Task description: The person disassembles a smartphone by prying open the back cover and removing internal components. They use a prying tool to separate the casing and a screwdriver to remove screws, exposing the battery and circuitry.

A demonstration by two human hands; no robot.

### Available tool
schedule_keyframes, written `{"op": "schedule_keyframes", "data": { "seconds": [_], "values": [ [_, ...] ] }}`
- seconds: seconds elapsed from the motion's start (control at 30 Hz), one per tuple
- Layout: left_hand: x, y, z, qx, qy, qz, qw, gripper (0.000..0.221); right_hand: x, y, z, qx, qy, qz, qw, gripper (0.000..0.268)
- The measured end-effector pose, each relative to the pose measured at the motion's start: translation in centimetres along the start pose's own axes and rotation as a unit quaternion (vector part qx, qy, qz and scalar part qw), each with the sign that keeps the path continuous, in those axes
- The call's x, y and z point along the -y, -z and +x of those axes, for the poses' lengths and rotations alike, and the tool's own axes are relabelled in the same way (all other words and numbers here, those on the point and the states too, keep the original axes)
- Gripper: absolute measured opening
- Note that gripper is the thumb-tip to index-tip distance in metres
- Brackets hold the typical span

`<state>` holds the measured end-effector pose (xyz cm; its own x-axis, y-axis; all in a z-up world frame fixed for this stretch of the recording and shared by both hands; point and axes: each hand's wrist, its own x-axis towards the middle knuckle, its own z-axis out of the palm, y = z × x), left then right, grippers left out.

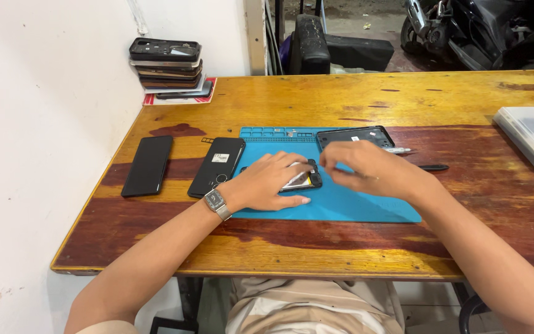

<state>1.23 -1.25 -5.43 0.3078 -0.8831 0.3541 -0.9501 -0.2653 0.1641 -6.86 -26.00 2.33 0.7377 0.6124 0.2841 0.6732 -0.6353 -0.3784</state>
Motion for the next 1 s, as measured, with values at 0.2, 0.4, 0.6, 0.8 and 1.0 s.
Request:
{"op": "schedule_keyframes", "data": {
  "seconds": [0.2, 0.4, 0.6, 0.8, 1.0],
  "values": [
    [0.3, -0.6, 0.0, -0.062, 0.046, -0.019, 0.997, 0.076, -1.2, -2.3, 0.8, -0.052, 0.089, -0.148, 0.984, 0.029],
    [0.5, 0.5, 0.3, -0.004, 0.030, -0.053, 0.998, 0.066, -2.5, -2.5, 0.8, 0.055, -0.087, -0.122, 0.987, 0.048],
    [0.5, 1.2, 0.2, 0.004, -0.003, -0.102, 0.995, 0.079, -2.3, -2.3, 0.9, 0.069, -0.108, -0.113, 0.985, 0.070],
    [0.6, 1.0, 0.3, 0.024, 0.015, -0.098, 0.995, 0.080, -1.9, -2.5, 1.0, 0.063, -0.106, -0.105, 0.987, 0.065],
    [0.4, 1.3, 0.4, 0.032, 0.020, -0.094, 0.995, 0.077, -2.6, -3.0, 1.1, 0.064, -0.070, -0.096, 0.991, 0.050]
  ]
}}
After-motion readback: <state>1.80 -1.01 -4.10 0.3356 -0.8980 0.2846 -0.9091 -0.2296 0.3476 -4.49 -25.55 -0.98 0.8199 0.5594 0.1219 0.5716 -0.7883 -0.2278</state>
